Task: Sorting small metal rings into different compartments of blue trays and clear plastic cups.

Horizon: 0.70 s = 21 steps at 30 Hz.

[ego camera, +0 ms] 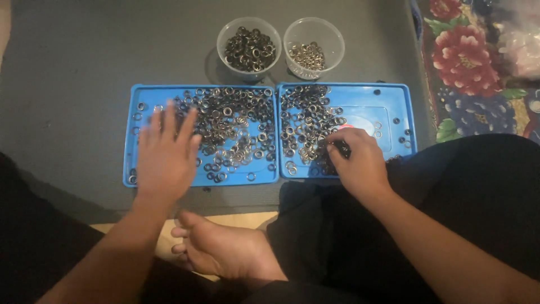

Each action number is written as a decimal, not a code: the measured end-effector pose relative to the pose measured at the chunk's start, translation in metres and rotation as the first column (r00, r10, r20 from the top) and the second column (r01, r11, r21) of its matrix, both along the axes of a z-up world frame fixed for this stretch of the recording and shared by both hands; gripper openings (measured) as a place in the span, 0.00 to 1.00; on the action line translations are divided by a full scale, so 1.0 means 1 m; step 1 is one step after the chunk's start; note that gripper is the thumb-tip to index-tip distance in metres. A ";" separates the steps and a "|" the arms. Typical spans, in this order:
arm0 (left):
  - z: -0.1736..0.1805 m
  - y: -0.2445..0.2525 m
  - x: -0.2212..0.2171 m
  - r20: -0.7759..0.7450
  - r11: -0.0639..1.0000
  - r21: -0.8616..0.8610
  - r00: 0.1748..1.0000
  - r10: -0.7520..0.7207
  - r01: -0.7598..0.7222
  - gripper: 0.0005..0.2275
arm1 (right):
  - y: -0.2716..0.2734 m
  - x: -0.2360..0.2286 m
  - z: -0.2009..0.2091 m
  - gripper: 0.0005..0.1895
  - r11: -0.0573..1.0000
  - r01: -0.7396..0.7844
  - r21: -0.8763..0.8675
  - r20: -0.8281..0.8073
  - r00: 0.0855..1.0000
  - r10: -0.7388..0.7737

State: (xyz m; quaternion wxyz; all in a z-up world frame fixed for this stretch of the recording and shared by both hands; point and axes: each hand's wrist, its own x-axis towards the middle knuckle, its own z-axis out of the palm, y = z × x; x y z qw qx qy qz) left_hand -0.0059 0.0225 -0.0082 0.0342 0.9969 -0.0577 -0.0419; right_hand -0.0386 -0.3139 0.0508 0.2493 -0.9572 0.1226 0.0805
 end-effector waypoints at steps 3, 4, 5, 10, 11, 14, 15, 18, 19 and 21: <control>0.014 -0.009 -0.002 0.112 0.999 -0.036 0.994 -0.006 0.010 0.25 | 0.001 0.000 0.001 0.11 1.000 0.015 -0.004 -0.002 1.000 -0.015; 0.016 -0.020 -0.002 0.111 0.999 -0.037 0.994 -0.006 0.010 0.25 | 0.001 0.000 0.002 0.11 1.000 0.016 -0.006 -0.002 1.000 -0.016; 0.019 -0.031 -0.002 0.109 0.990 -0.035 0.985 -0.132 0.137 0.26 | 0.002 0.000 0.004 0.11 1.000 0.017 0.000 -0.002 1.000 -0.017; 0.007 -0.089 0.009 0.039 0.926 -0.105 0.932 -0.361 0.363 0.30 | -0.003 -0.002 0.000 0.11 1.000 0.017 0.010 0.001 1.000 -0.017; 0.005 -0.098 0.011 0.029 0.925 -0.102 0.930 -0.365 0.366 0.29 | -0.004 -0.003 -0.001 0.11 1.000 0.002 0.006 -0.005 1.000 -0.002; 0.007 -0.107 0.020 -0.044 0.942 -0.074 0.943 -0.331 0.327 0.27 | -0.004 -0.003 0.005 0.11 1.000 0.003 0.018 -0.016 1.000 -0.002; 0.010 -0.106 0.024 -0.106 0.959 -0.042 0.953 -0.285 0.282 0.27 | -0.003 -0.003 0.009 0.11 0.999 0.016 0.038 -0.022 1.000 -0.015; 0.018 -0.088 0.024 -0.103 0.980 -0.010 0.974 -0.200 0.200 0.26 | -0.006 -0.003 -0.001 0.10 0.999 0.024 0.034 0.000 1.000 -0.024; 0.018 -0.078 0.022 -0.104 0.981 -0.006 0.975 -0.194 0.195 0.26 | -0.004 -0.003 0.001 0.10 0.999 0.018 0.038 0.000 1.000 -0.018; 0.018 -0.059 0.019 -0.153 0.993 0.001 0.981 -0.118 0.120 0.26 | 0.001 -0.002 0.005 0.10 1.000 0.017 0.026 -0.010 1.000 -0.017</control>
